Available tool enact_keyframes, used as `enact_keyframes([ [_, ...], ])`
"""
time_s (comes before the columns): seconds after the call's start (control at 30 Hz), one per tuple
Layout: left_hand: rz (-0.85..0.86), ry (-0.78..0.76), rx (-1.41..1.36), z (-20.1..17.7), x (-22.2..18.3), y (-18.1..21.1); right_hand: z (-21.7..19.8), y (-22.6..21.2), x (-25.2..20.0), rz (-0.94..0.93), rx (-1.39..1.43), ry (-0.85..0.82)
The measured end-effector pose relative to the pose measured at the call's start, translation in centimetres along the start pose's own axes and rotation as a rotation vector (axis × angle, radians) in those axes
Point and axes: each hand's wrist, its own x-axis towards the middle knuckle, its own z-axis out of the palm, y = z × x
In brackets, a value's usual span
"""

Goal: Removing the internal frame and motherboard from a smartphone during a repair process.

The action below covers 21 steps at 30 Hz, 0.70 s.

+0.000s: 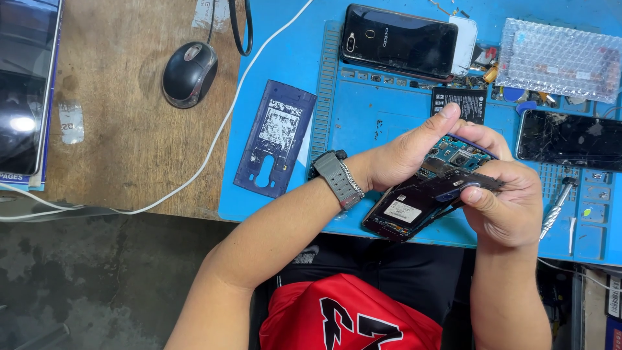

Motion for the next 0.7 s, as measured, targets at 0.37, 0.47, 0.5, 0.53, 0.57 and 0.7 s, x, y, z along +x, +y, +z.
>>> enact_keyframes([
  [0.37, -0.032, 0.09, 0.358, -0.3, -0.3, -0.3, -1.8, 0.4, -0.6, -0.009, 0.319, -0.01],
  [0.47, -0.123, 0.075, 0.117, 1.2, -0.6, 0.6, -1.1, -0.1, -0.2, -0.028, 0.126, 0.04],
  [0.5, -0.187, 0.065, -0.098, 1.6, -0.7, 1.3, -0.6, -0.2, 0.3, -0.019, 0.131, 0.037],
  [0.53, -0.186, 0.066, -0.094, 1.5, -0.6, 1.3, -0.8, 0.1, 0.3, -0.022, 0.133, 0.036],
  [0.57, -0.167, 0.057, -0.124, 1.5, -0.7, 1.2, -1.0, 0.4, 0.0, 0.007, 0.219, 0.058],
  [0.7, -0.165, 0.075, -0.192, 1.4, -0.5, 1.0, -0.7, 0.2, 0.5, 0.066, 0.433, 0.065],
])
